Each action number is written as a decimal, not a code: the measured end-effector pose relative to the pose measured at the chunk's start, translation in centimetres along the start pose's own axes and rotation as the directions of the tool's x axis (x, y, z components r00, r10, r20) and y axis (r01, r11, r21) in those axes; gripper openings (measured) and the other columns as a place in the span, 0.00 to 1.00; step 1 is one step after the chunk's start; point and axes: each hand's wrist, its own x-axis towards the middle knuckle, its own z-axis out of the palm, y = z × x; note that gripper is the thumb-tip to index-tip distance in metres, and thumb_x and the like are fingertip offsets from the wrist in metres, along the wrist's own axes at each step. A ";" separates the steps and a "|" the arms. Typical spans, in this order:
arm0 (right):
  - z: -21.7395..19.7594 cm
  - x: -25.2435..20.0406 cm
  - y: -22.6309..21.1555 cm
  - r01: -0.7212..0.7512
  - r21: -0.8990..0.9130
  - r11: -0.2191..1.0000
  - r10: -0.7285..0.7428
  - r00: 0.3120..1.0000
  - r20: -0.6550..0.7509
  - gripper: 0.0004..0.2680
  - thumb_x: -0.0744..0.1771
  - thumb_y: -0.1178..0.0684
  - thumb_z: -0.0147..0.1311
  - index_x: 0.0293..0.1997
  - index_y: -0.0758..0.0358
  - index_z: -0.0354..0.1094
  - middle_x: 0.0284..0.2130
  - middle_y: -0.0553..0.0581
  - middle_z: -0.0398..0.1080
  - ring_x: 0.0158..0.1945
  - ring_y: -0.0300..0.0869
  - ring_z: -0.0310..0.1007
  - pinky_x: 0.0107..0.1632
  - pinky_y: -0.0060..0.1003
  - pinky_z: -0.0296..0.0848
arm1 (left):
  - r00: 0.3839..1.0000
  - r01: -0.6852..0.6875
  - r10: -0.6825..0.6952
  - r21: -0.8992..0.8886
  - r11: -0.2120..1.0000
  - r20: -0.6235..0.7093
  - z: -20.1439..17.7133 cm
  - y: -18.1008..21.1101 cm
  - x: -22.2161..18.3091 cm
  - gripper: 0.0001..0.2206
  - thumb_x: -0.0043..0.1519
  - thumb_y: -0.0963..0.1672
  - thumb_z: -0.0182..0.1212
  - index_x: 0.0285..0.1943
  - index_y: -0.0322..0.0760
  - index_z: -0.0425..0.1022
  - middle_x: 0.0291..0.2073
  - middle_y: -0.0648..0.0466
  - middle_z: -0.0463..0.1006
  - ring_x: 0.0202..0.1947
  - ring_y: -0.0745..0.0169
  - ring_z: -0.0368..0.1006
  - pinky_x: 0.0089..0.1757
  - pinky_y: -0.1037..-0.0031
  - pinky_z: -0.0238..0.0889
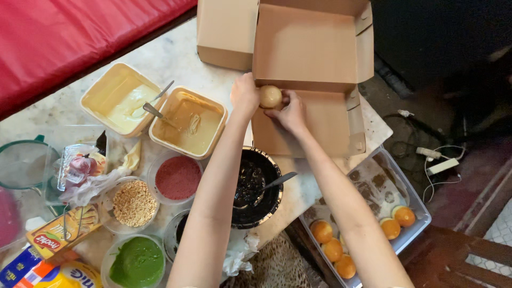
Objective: The person prepares donuts by hand by dipping them into different glazes and toppings including a white glaze, a pink glaze, and a green glaze, then places them into a cardboard box.
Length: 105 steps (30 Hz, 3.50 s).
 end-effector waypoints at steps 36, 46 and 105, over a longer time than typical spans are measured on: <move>-28.3 -32.1 29.0 -0.394 0.296 0.870 0.486 0.787 -0.379 0.29 0.61 0.47 0.79 0.61 0.68 0.62 0.51 0.69 0.67 0.52 0.55 0.72 0.53 0.48 0.73 | 0.550 -0.142 0.456 -0.460 0.876 0.699 -0.5 5.2 -48.8 0.19 0.68 0.43 0.51 0.66 0.25 0.69 0.52 0.34 0.76 0.48 0.33 0.76 0.43 0.51 0.73; -20.3 -20.7 -11.7 -0.477 0.879 0.032 -0.218 0.855 0.471 0.24 0.70 0.40 0.44 0.76 0.55 0.55 0.65 0.88 0.57 0.66 0.74 0.63 0.65 0.56 0.69 | 0.783 -0.131 0.416 -0.530 0.837 0.462 -14.0 3.2 -48.8 0.16 0.67 0.43 0.54 0.62 0.30 0.72 0.48 0.39 0.78 0.51 0.33 0.75 0.48 0.52 0.69; 5.1 -9.6 -26.0 0.964 -0.016 0.265 -0.579 0.172 0.797 0.16 0.60 0.52 0.63 0.52 0.45 0.69 0.50 0.66 0.66 0.51 0.65 0.74 0.52 0.54 0.76 | 0.937 0.019 0.203 -0.623 0.782 0.284 -18.7 -4.2 -49.4 0.15 0.65 0.42 0.56 0.62 0.39 0.74 0.43 0.43 0.80 0.40 0.38 0.78 0.40 0.56 0.69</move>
